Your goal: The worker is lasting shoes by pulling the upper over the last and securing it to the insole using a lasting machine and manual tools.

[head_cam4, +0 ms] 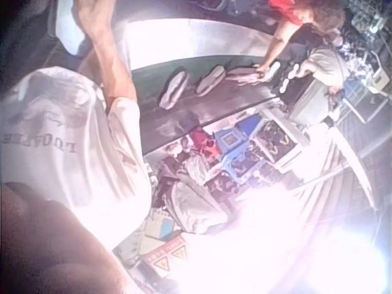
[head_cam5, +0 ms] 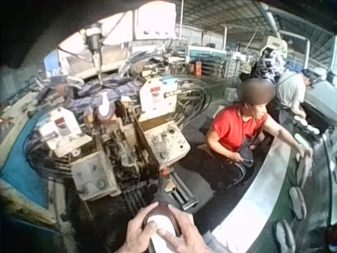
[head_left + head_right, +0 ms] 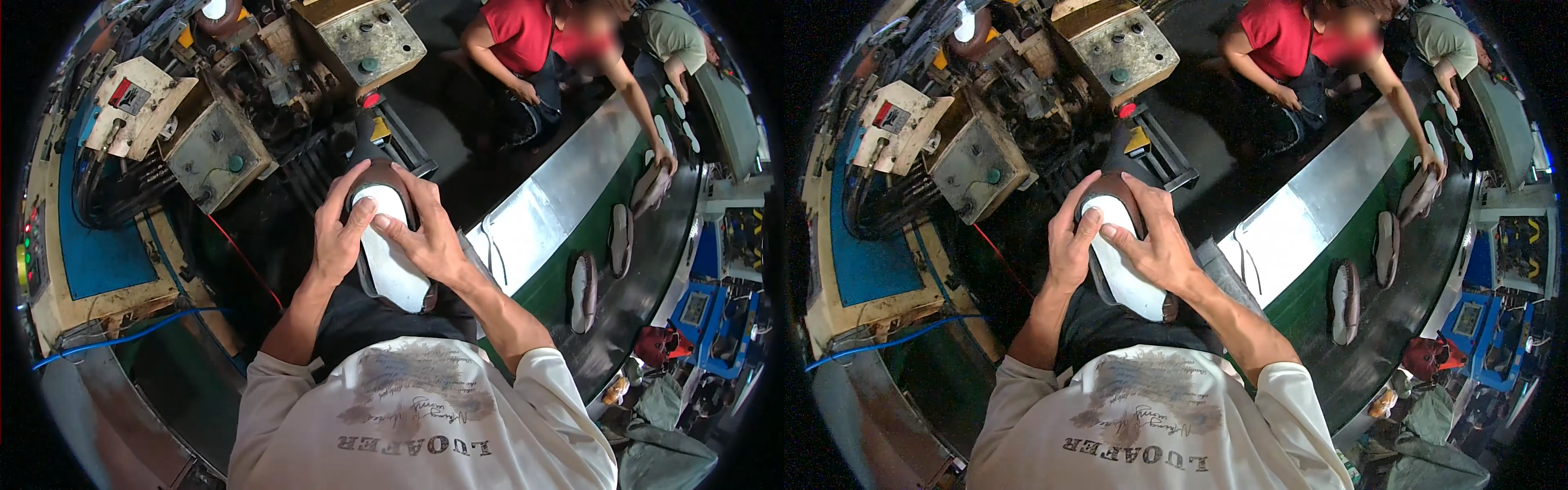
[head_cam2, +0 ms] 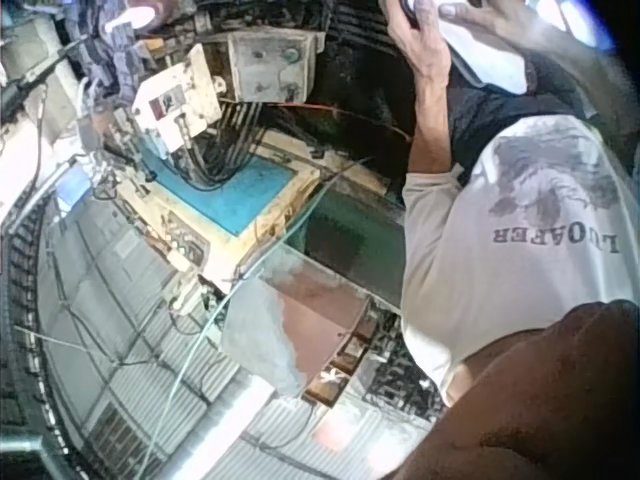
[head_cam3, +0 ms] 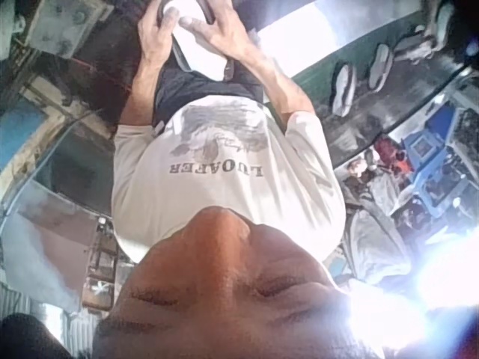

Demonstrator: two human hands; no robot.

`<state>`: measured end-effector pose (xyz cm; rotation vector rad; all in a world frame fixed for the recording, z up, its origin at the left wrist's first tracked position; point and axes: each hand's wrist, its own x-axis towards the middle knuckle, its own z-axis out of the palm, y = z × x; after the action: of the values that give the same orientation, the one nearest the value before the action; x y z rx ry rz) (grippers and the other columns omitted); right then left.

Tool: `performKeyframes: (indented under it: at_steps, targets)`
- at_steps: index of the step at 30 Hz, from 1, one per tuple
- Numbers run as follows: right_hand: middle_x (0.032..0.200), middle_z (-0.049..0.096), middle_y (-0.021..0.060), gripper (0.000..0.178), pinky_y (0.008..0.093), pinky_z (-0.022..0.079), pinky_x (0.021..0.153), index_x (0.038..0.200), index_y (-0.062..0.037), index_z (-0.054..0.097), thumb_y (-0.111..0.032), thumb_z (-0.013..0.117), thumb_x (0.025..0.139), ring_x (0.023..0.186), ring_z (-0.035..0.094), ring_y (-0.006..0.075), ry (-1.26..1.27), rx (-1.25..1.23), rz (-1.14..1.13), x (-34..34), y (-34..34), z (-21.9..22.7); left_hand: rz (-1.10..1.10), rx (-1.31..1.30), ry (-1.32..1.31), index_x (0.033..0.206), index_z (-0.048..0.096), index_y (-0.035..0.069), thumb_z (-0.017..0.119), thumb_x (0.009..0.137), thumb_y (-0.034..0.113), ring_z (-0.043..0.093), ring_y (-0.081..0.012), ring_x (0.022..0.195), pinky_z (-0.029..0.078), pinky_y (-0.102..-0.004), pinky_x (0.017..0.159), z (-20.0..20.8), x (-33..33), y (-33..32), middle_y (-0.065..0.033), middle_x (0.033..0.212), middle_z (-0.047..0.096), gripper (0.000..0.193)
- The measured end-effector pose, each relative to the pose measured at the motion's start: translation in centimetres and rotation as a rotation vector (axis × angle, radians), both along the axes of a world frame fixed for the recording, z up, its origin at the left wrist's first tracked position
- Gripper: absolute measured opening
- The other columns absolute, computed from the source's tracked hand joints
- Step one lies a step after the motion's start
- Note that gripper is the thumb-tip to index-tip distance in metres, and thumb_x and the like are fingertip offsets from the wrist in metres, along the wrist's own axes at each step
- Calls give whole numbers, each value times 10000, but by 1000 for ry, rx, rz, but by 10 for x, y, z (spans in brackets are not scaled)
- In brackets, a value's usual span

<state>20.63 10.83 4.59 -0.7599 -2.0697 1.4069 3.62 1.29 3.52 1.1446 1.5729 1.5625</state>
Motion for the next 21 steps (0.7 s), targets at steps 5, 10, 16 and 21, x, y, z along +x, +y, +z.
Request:
performKeyframes:
  at_steps: [5,10,16,21]
  targets:
    - [1483,589,265,751,486,442,1160,1564,37,504,-279,829,966,1344,534,428,77,149,-77,-9,-5,-13,135,27,124,1468,640,-11,661,1095,362,662,-311,1226,503,-414,1086,-8,10,4,-188,1348,675,528]
    - [1617,485,270,858,484,374,1254,1675,-9,373,-326,801,1003,1490,462,415,85,-63,46,7,9,-17,47,-1,2,1476,645,-3,683,1088,318,647,-248,1247,503,-378,1084,-12,-5,7,-164,1372,689,506]
    - [1786,256,261,1044,512,238,1344,1782,-156,144,-447,792,1017,1663,236,375,162,-692,318,28,55,-23,-127,27,-499,1554,588,-10,738,1072,281,626,-183,1270,477,-320,1121,-23,-14,3,-119,1460,660,581]
    - [1765,295,275,1109,444,269,1335,1766,-112,202,-474,858,950,1650,284,342,109,-365,389,16,61,-26,-113,49,-530,1564,576,-10,760,1060,255,609,-182,1302,462,-327,1150,-24,-7,6,-123,1491,639,599]
